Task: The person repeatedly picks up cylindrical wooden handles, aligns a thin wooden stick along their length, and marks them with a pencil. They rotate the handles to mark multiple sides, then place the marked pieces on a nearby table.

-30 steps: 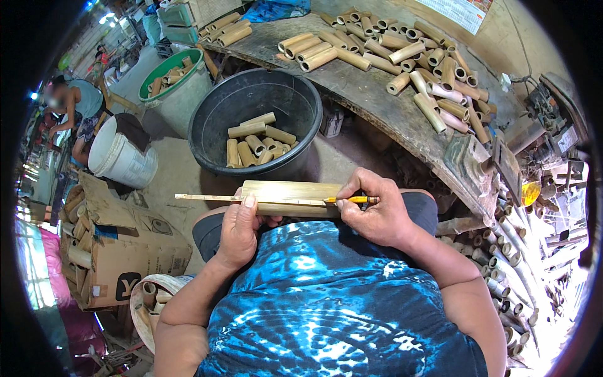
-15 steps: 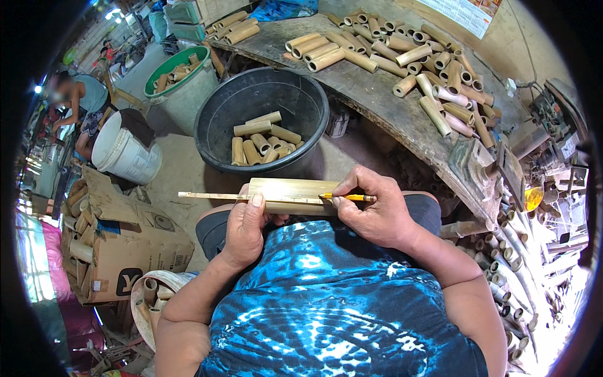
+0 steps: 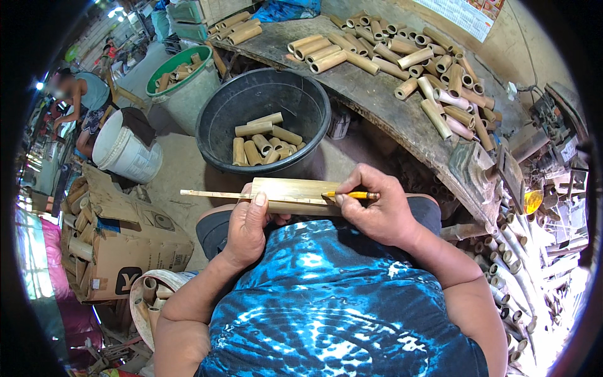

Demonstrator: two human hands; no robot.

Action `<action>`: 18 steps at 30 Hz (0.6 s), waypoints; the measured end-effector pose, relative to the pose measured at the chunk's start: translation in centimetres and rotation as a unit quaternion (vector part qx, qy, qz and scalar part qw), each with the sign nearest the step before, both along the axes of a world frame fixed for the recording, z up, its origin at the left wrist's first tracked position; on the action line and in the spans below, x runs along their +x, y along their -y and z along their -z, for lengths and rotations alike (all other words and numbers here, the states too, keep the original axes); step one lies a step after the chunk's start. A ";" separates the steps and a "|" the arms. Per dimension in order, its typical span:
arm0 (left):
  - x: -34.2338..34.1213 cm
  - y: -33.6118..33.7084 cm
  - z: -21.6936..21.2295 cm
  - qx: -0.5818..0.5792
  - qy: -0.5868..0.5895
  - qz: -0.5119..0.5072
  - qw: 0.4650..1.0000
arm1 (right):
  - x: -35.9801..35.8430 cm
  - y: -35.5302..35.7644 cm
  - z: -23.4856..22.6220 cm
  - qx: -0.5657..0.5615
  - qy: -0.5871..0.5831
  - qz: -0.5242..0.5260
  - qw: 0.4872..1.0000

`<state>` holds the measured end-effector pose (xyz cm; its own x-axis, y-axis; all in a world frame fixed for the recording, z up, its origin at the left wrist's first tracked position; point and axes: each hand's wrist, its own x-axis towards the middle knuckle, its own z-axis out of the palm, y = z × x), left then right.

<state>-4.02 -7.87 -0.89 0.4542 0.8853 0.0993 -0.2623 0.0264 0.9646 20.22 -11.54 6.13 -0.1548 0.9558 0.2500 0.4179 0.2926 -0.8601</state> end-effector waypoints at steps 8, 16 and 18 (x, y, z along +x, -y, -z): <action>0.0 -0.1 0.0 -0.001 0.012 0.006 1.000 | -0.7 -0.6 -0.8 0.023 0.033 -0.022 0.999; -0.1 0.1 0.2 -0.001 0.011 0.002 1.000 | -0.7 -0.8 -0.2 0.041 0.054 -0.036 0.997; 0.0 0.2 0.3 -0.002 0.012 -0.002 1.000 | -0.7 -0.8 -0.1 0.057 0.052 -0.047 0.996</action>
<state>-4.06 -8.06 -1.15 0.4485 0.8874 0.1065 -0.2849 0.0290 0.9581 19.52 -10.69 6.19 -0.2733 0.9024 0.3333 0.4699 0.4275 -0.7723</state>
